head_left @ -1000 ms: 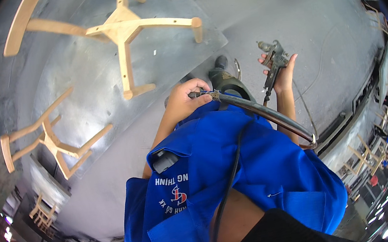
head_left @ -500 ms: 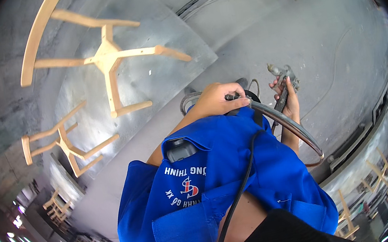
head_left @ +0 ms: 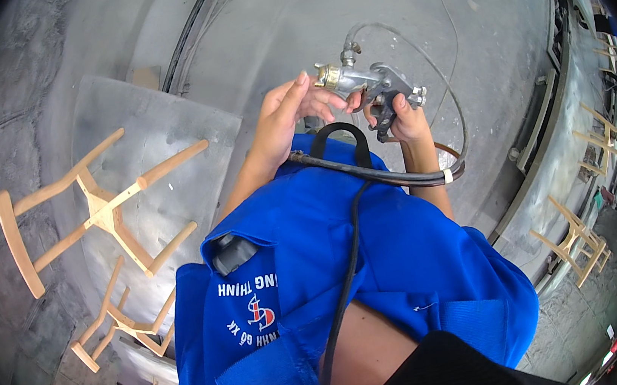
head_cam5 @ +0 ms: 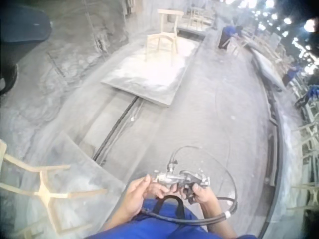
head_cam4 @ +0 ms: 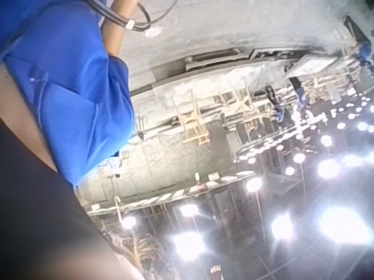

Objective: The person uses a handheld spray gun to apply finish to multiple wooden chair frames. They rotate each chair to coat all sides, then place it on a metal tray before moving to the next chair.

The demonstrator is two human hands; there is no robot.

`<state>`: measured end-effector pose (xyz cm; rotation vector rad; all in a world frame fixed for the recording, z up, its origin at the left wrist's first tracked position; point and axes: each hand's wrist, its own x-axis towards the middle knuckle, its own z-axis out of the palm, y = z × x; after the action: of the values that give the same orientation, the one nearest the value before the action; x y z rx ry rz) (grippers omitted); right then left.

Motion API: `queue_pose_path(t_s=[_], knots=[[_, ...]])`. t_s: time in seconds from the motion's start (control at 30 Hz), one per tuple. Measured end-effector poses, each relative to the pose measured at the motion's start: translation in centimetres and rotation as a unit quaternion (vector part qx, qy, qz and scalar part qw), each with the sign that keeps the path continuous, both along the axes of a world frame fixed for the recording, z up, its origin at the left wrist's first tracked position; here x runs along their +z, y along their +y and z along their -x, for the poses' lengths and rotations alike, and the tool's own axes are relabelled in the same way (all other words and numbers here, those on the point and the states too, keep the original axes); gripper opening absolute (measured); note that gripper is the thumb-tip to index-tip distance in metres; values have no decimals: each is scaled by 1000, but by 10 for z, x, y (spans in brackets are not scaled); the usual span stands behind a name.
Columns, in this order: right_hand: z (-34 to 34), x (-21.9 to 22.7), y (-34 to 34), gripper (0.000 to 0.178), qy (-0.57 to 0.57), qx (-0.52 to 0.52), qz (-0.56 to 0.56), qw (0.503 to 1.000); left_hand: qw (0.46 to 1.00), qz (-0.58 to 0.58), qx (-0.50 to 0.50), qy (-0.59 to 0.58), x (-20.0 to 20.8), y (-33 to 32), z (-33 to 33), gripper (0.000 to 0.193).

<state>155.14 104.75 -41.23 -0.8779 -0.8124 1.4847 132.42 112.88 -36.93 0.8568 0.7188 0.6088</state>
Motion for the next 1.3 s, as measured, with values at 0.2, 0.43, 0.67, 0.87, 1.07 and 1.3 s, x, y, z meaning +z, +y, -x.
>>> queue_pose_path(t_s=[0.2,0.43,0.67,0.87,1.07,1.3], knots=[[-57,-10,34,68,-10,-60,22,998,994,58,-74,-57,-19,76,-71,40],[-139,-4,122,88,-11,-67,39,997,984,68,-110,-123,-37,171,-166,40],[-210,12,211,100,-31,-97,108,989,984,-51,-157,-60,-47,306,-240,29],[-259,28,265,79,-33,-224,159,961,982,-5,-187,35,-101,371,-319,31],[-362,6,319,47,-78,-323,261,906,968,3,-182,171,-154,429,-370,29],[-518,9,417,43,-121,-292,262,912,944,-162,-145,248,-173,563,-513,29]])
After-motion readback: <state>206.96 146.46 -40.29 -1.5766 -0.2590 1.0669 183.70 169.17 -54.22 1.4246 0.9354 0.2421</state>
